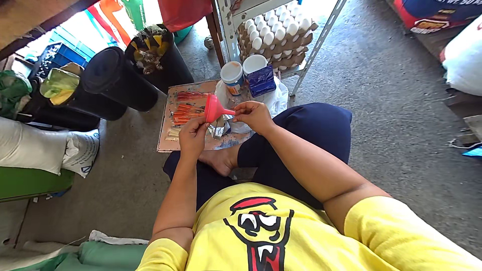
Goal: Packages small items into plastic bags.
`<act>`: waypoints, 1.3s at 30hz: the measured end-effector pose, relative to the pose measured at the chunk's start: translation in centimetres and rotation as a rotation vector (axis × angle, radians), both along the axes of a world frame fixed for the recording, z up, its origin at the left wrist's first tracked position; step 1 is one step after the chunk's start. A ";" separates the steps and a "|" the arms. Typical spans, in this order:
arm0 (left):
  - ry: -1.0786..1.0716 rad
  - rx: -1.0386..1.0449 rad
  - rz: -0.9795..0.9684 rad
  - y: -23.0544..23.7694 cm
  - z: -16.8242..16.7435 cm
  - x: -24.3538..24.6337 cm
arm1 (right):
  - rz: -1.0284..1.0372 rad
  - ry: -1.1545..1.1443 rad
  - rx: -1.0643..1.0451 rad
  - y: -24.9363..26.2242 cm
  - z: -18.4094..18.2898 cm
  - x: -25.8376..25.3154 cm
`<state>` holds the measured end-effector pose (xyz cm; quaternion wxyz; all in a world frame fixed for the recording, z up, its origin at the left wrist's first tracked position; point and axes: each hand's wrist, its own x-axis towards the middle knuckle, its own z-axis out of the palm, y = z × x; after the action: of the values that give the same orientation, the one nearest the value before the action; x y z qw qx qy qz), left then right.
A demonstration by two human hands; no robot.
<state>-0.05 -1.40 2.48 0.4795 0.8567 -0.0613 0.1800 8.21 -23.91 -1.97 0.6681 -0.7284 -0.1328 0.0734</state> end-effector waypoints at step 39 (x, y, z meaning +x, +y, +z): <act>0.409 0.604 -0.147 0.6 -4.8 0.1 | -0.091 0.024 0.105 -0.2 -2.1 1.5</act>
<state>0.08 -0.78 -2.30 0.2190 0.9711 -0.0759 -0.0563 9.66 -24.13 -4.02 0.7095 -0.6968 -0.0953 0.0446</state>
